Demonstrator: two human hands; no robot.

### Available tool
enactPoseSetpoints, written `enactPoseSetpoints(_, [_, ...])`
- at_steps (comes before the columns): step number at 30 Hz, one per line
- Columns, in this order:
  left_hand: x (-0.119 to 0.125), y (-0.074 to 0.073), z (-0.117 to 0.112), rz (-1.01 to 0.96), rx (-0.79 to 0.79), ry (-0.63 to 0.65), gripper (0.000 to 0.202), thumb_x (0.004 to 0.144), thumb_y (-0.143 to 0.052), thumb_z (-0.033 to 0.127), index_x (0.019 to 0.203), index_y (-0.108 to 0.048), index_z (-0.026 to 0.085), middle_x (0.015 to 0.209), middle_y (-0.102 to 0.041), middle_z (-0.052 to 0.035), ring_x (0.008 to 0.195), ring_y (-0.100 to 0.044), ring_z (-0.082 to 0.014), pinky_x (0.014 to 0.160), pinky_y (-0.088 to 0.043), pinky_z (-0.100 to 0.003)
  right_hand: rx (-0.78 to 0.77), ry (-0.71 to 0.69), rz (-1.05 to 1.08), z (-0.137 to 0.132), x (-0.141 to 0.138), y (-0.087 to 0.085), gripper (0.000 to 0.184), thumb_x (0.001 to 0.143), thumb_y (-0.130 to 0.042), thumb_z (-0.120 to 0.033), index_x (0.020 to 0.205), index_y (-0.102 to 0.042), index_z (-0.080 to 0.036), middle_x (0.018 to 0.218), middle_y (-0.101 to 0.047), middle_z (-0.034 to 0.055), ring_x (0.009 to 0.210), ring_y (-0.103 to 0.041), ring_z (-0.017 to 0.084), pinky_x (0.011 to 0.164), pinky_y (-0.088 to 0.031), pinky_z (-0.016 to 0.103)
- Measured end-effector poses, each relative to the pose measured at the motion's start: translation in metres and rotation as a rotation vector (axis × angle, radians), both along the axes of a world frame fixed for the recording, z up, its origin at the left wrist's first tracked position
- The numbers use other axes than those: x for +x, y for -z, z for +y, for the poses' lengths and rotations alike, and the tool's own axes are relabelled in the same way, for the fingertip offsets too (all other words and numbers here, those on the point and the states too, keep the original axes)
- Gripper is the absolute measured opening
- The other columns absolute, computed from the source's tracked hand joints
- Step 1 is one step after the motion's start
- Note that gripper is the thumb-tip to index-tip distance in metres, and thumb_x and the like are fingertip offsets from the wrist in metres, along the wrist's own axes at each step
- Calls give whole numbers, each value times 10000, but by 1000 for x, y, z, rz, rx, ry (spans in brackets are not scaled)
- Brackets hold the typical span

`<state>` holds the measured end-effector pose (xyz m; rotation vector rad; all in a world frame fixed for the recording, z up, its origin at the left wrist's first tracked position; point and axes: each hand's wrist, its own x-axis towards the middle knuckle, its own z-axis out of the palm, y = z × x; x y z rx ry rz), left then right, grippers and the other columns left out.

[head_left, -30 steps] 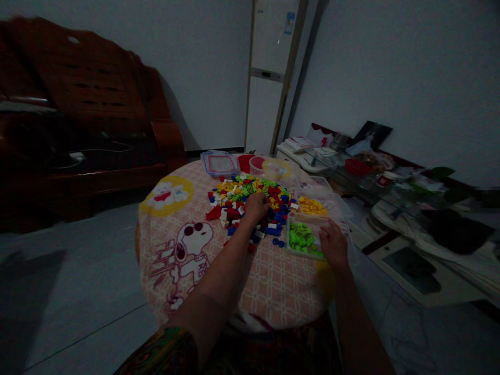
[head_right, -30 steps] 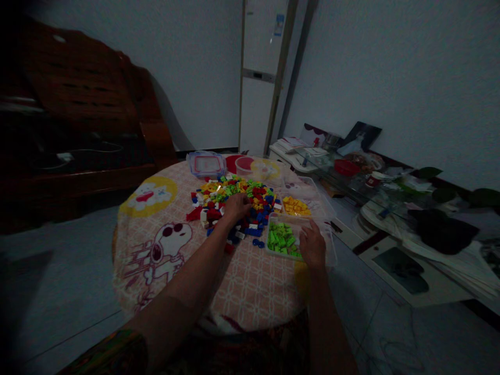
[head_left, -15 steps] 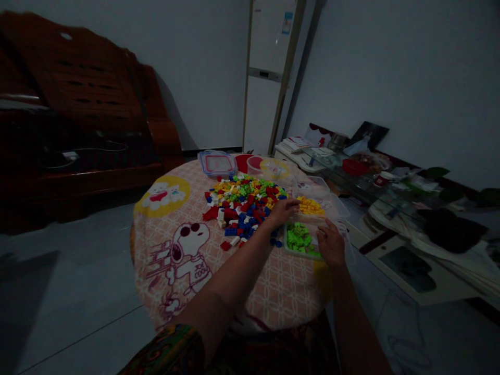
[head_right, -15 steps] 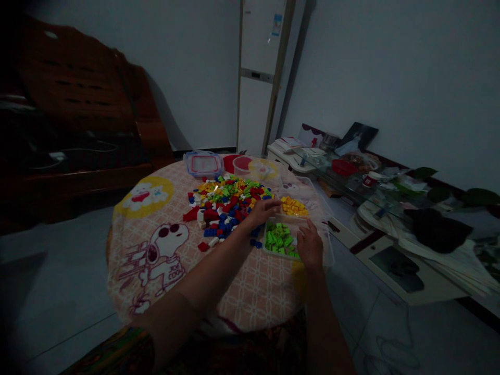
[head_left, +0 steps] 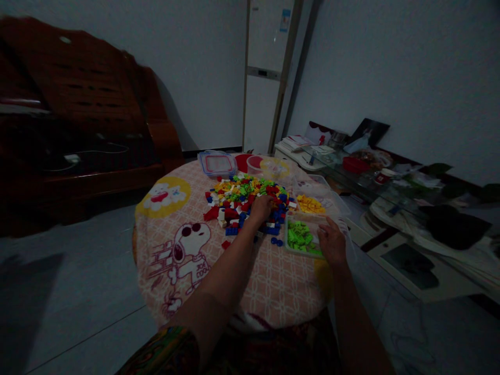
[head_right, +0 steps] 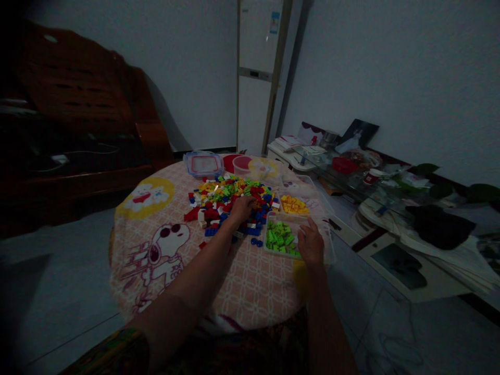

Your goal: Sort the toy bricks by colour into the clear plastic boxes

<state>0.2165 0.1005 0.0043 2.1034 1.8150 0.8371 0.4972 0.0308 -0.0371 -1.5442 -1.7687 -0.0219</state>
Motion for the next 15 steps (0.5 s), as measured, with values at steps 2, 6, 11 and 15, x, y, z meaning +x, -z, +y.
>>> enactPoseSetpoints(2, [4, 3, -1, 98, -9, 47, 397, 915, -456, 80, 1186, -723, 194, 1247, -693, -106, 1165, -631, -216, 1036, -486, -336, 6, -1, -7, 0, 0, 0, 355, 860, -486, -360, 964, -765, -168, 1380, -628, 163, 1030, -685, 272, 985, -524, 432])
enactPoseSetpoints(6, [7, 5, -5, 210, -52, 29, 353, 929, -450, 106, 1119, -743, 167, 1220, -647, -144, 1116, -627, -227, 970, -504, -321, -10, 2, -21, 0, 1, 0, 354, 869, -474, -351, 966, -759, -164, 1408, -599, 184, 1059, -684, 295, 977, -524, 454])
enactPoseSetpoints(11, [4, 5, -6, 171, -97, -41, 311, 910, -520, 149, 1133, -735, 158, 1186, -640, -159, 1045, -651, -244, 944, -518, -343, -40, 9, -18, 0, 1, 0, 366, 870, -467, -354, 971, -757, -154, 1425, -580, 195, 971, -711, 293, 958, -528, 487])
enactPoseSetpoints(15, [-2, 7, -4, 85, -77, -74, 302, 882, -552, 131, 1118, -737, 168, 1177, -674, -137, 1065, -658, -237, 957, -517, -337, -30, 1, -23, 0, 1, -1, 373, 873, -469, -356, 968, -761, -146, 1429, -579, 199, 981, -710, 287, 961, -529, 478])
